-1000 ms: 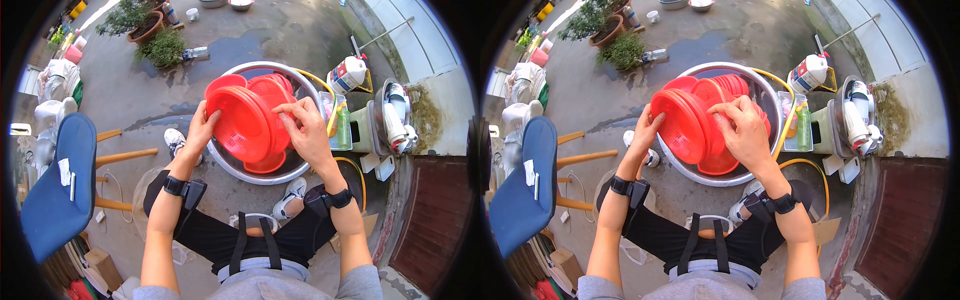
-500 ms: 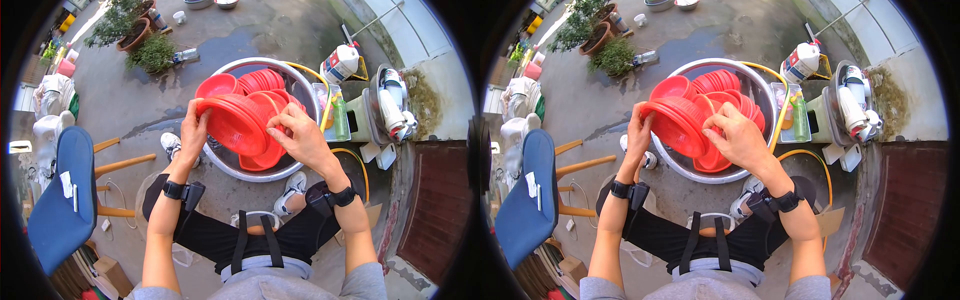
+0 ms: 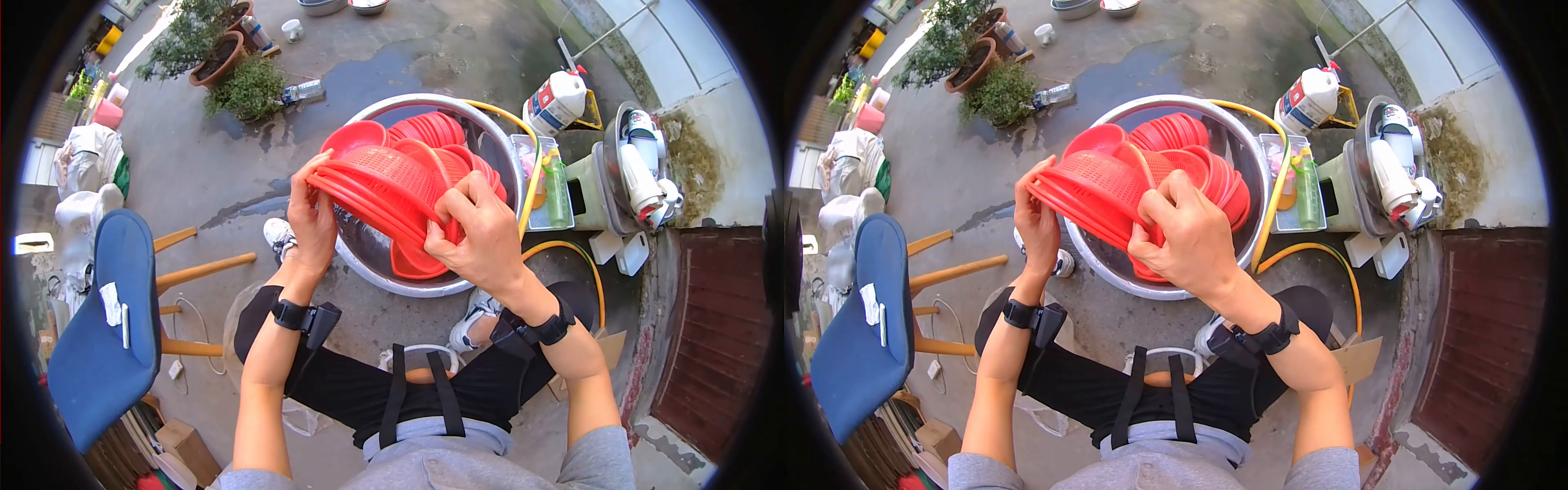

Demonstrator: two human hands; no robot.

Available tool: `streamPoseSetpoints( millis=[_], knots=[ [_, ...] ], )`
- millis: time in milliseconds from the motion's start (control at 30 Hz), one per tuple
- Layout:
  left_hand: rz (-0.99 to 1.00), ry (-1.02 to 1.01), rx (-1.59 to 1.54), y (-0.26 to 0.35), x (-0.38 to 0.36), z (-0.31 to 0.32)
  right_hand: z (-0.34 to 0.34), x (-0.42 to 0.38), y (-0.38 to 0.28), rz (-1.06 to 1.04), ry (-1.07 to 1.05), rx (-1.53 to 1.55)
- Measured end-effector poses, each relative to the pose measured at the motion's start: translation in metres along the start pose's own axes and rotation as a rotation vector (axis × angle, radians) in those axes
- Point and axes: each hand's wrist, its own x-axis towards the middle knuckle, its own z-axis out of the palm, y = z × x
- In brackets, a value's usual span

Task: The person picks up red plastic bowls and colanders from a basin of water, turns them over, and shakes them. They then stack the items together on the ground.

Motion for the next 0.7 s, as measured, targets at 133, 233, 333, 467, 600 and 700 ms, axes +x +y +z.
streamPoseSetpoints(
  millis=[133, 233, 333, 467, 600, 700],
  knots=[
    [0.196, 0.063, 0.069, 0.009, 0.002, 0.0, -0.001, -0.001, -0.005, -0.009, 0.09, -0.017],
    [0.198, 0.038, 0.06, 0.008, -0.001, -0.002, -0.004, 0.001, -0.002, 0.03, 0.123, -0.022],
    [0.072, -0.032, -0.076, 0.001, -0.003, -0.004, -0.007, 0.002, 0.006, 0.087, 0.122, -0.03],
    [-0.023, 0.017, -0.081, -0.01, -0.003, -0.005, -0.013, 0.007, 0.021, 0.168, 0.125, -0.082],
    [-0.274, 0.07, -0.237, -0.021, 0.001, -0.011, -0.018, 0.007, 0.044, 0.177, 0.145, -0.137],
    [-0.521, 0.142, -0.343, -0.018, 0.003, -0.016, -0.02, 0.005, 0.054, 0.225, 0.147, -0.197]
  ],
)
